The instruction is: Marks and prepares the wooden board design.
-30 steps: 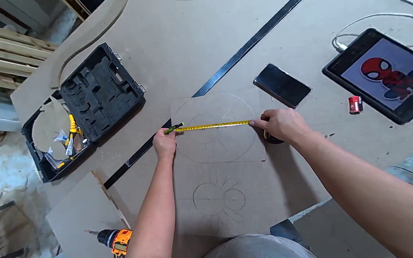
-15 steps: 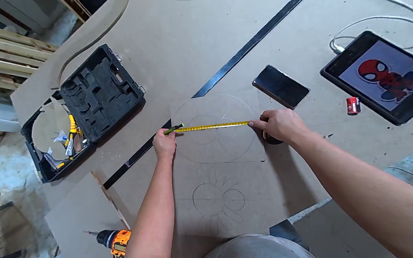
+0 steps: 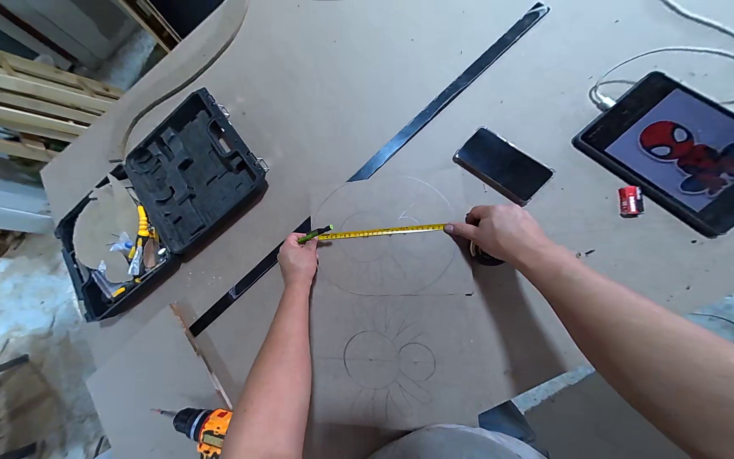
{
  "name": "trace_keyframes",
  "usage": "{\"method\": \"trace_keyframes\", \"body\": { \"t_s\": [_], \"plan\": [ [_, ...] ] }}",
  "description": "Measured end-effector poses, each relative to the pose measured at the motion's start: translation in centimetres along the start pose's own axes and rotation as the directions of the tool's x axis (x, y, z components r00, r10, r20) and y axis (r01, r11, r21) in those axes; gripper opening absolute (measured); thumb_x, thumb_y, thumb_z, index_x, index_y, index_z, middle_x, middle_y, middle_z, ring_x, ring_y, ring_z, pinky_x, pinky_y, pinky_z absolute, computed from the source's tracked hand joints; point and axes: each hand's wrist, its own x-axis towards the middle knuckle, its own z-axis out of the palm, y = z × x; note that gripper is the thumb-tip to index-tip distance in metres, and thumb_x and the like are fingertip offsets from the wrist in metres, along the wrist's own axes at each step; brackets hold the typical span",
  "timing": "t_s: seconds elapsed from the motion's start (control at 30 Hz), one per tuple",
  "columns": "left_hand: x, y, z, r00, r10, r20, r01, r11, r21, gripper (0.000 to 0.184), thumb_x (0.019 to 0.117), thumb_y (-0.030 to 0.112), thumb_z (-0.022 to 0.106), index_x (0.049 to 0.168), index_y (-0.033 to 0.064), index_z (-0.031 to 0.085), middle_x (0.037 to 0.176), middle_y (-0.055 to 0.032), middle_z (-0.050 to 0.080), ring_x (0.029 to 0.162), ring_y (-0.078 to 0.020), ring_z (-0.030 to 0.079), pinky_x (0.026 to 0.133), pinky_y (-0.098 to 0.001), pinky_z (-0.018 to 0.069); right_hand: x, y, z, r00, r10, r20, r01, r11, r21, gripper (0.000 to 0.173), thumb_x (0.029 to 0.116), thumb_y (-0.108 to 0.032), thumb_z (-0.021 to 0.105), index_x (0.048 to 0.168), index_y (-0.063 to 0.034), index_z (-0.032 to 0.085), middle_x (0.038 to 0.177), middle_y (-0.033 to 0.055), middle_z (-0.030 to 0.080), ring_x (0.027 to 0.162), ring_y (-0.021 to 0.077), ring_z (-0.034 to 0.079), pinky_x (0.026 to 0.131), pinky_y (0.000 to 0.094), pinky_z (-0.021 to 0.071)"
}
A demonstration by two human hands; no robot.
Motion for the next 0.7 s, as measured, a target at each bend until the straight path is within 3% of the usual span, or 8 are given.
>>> {"method": "trace_keyframes", "body": {
  "t_s": [0.1,0.2,0.33,0.4,0.43,0.53,0.6,0.7],
  "plan": [
    [-1.3,0.1,-0.8,0.999,0.023,0.047,-0.021,0.999,-0.044,0.034,0.1005,0.024,0.067,0.127,0.0024,0.063,0.081,-0.0114,0.071,0.064,-0.0209,0.068,0.063,-0.0423,0.061,-3.2,-1.0,-0.1,0.996,-0.01,-0.094,0.011,1.0,0.01,0.059,0.0926,-0.069,0.059,0.094,-0.0114,0.072,0.08,0.0168,0.07,0.08,0.0408,0.07,0.067,0.0661,0.054],
    [-5.7,-1.2,-2.5,0.986,0.106,0.126,-0.093,0.99,-0.105,0.025,0.1005,0.014,0.066,0.123,0.0038,0.065,0.079,-0.0099,0.071,0.061,-0.0198,0.067,0.057,-0.039,0.0602,-8.9,-0.2,2.6,0.977,-0.193,-0.092,0.2,0.978,0.068,0.05,0.0926,-0.068,0.06,0.088,-0.0198,0.072,0.075,0.0002,0.069,0.072,0.0202,0.069,0.065,0.0502,0.059],
    [-13.8,-5.9,-4.3,0.953,0.136,0.27,-0.099,0.984,-0.145,0.018,0.0964,0.009,0.061,0.111,-0.0006,0.065,0.078,-0.008,0.072,0.061,-0.0186,0.069,0.056,-0.0361,0.0608,-14.9,0.5,6.9,0.908,-0.413,0.069,0.385,0.889,0.247,0.052,0.0964,-0.067,0.055,0.101,-0.019,0.074,0.097,-0.0004,0.072,0.093,0.0157,0.069,0.084,0.0418,0.0582],
    [-17.7,-7.9,-4.5,0.942,0.113,0.316,-0.053,0.98,-0.191,0.017,0.0984,0.008,0.059,0.111,-0.0029,0.062,0.079,-0.0085,0.073,0.062,-0.0186,0.072,0.058,-0.0357,0.0632,-15.8,1.6,6.1,0.943,-0.323,-0.084,0.333,0.903,0.271,0.043,0.0988,-0.059,0.058,0.106,-0.0203,0.076,0.107,-0.0033,0.074,0.104,0.0116,0.069,0.093,0.0387,0.0582],
    [-19.2,-8.9,-4.7,0.938,0.113,0.329,-0.035,0.972,-0.233,0.016,0.0987,0.007,0.057,0.11,-0.0038,0.061,0.08,-0.0098,0.074,0.063,-0.0194,0.073,0.059,-0.0359,0.064,-15.6,2.7,4.8,0.966,-0.188,-0.178,0.233,0.932,0.278,0.037,0.1002,-0.049,0.06,0.109,-0.0173,0.077,0.109,-0.0004,0.074,0.104,0.0141,0.07,0.093,0.0412,0.0588],
    [-22.0,-11.6,-5.7,0.934,0.124,0.334,0.016,0.922,-0.387,0.012,0.0965,-0.003,0.056,0.109,-0.0046,0.055,0.087,-0.0157,0.077,0.068,-0.0262,0.076,0.063,-0.0399,0.0658,-13.1,8.3,0.6,0.922,0.241,-0.304,-0.148,0.943,0.299,0.046,0.0995,-0.037,0.067,0.135,-0.0082,0.063,0.125,0.0186,0.066,0.108,0.0347,0.068,0.092,0.0579,0.0565],
    [-22.0,-13.0,-6.6,0.951,0.119,0.284,0.02,0.896,-0.443,0.014,0.0932,-0.007,0.057,0.107,-0.0036,0.054,0.09,-0.0155,0.077,0.07,-0.0264,0.076,0.063,-0.0402,0.0655,-11.2,12.2,-0.2,0.929,0.247,-0.277,-0.184,0.954,0.237,0.054,0.0953,-0.037,0.072,0.14,-0.0102,0.059,0.135,0.0214,0.059,0.11,0.0401,0.066,0.09,0.063,0.055],
    [-21.0,-14.8,-8.3,0.992,0.035,0.121,0.017,0.914,-0.406,0.017,0.0916,-0.009,0.059,0.108,-0.0042,0.055,0.088,-0.0106,0.074,0.067,-0.0198,0.072,0.062,-0.0366,0.064,-10.0,14.6,-0.1,0.976,0.052,-0.211,-0.043,0.998,0.05,0.031,0.0968,-0.032,0.072,0.121,-0.013,0.069,0.122,0.0151,0.065,0.102,0.0336,0.068,0.085,0.0578,0.0574]
  ]
}}
